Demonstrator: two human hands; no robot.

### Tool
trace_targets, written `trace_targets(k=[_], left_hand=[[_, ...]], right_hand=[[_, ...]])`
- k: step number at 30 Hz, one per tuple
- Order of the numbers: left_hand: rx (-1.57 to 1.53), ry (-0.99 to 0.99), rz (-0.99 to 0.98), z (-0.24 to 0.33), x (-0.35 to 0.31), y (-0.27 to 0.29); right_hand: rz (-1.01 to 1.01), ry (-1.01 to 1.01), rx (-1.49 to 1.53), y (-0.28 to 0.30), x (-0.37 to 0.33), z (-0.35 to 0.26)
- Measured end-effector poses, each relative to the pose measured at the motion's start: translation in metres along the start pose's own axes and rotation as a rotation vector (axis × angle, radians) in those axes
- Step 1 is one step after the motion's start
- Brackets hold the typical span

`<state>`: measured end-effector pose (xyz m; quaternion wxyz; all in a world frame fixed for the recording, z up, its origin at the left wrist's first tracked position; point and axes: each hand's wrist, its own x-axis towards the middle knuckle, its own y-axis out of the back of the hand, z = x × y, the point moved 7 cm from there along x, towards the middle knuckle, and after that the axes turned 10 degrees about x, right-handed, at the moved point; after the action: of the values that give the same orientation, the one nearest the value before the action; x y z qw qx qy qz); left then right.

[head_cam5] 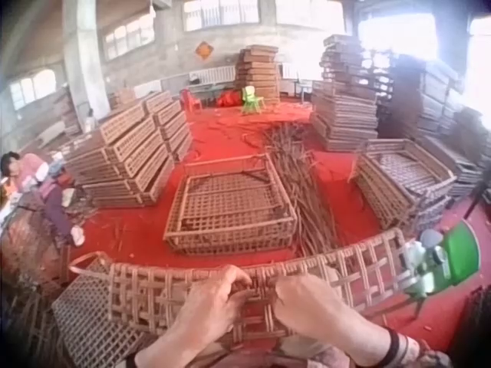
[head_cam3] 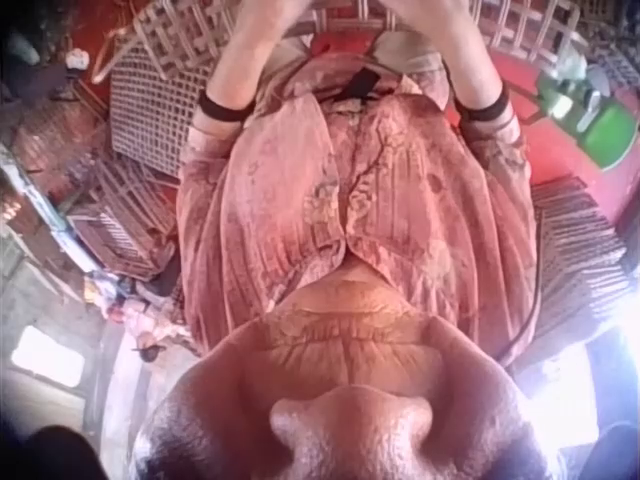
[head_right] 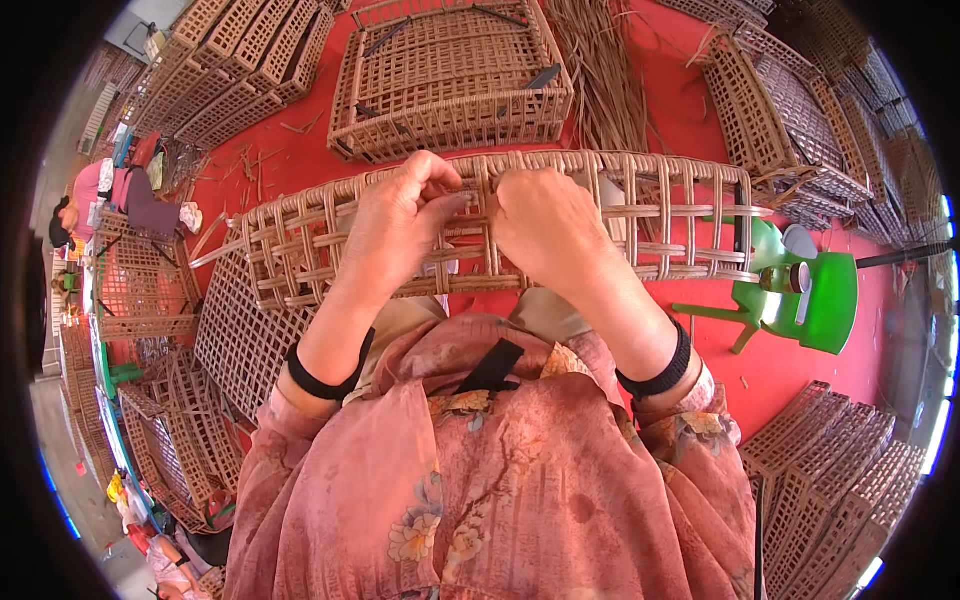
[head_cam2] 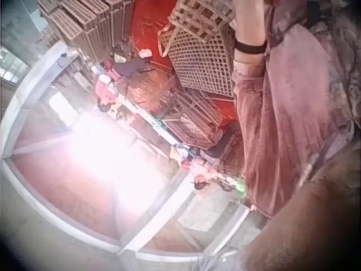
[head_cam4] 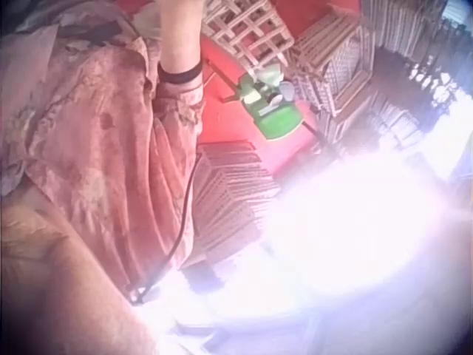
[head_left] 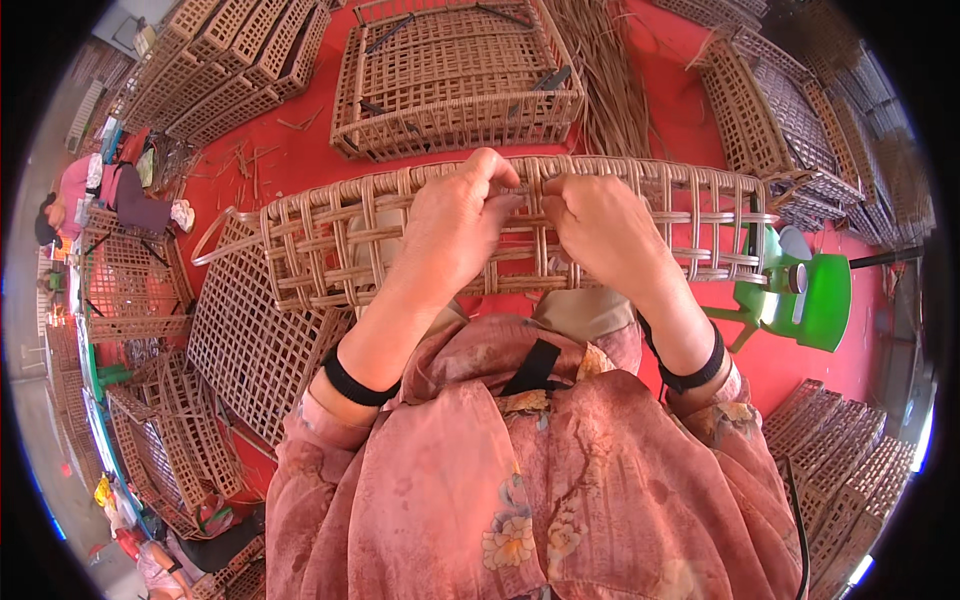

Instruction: Weaving thin bamboo strips into a rectangular frame to create a basket or furniture component.

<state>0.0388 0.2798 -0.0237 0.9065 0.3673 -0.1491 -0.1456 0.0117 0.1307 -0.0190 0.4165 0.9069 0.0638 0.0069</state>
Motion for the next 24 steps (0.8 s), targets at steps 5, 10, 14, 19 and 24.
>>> trace_targets(k=[5, 10, 14, 19, 24], left_hand=[[-0.105, 0.051, 0.012, -0.008, -0.003, 0.000], [-0.295, 0.161, -0.120, -0.026, -0.010, 0.005], [-0.254, 0.125, -0.120, -0.017, -0.001, 0.002], [0.050, -0.057, -0.065, 0.000, 0.010, -0.003], [0.087, -0.113, -0.017, 0.008, 0.008, -0.013]], right_hand=[[0.082, 0.005, 0.119, 0.005, -0.006, -0.001], [0.141, 0.045, 0.156, 0.006, -0.011, 0.001], [0.172, 0.070, 0.154, 0.004, -0.013, 0.002], [0.161, -0.038, 0.053, -0.001, -0.012, 0.003], [0.271, 0.015, 0.315, 0.008, -0.013, 0.012]])
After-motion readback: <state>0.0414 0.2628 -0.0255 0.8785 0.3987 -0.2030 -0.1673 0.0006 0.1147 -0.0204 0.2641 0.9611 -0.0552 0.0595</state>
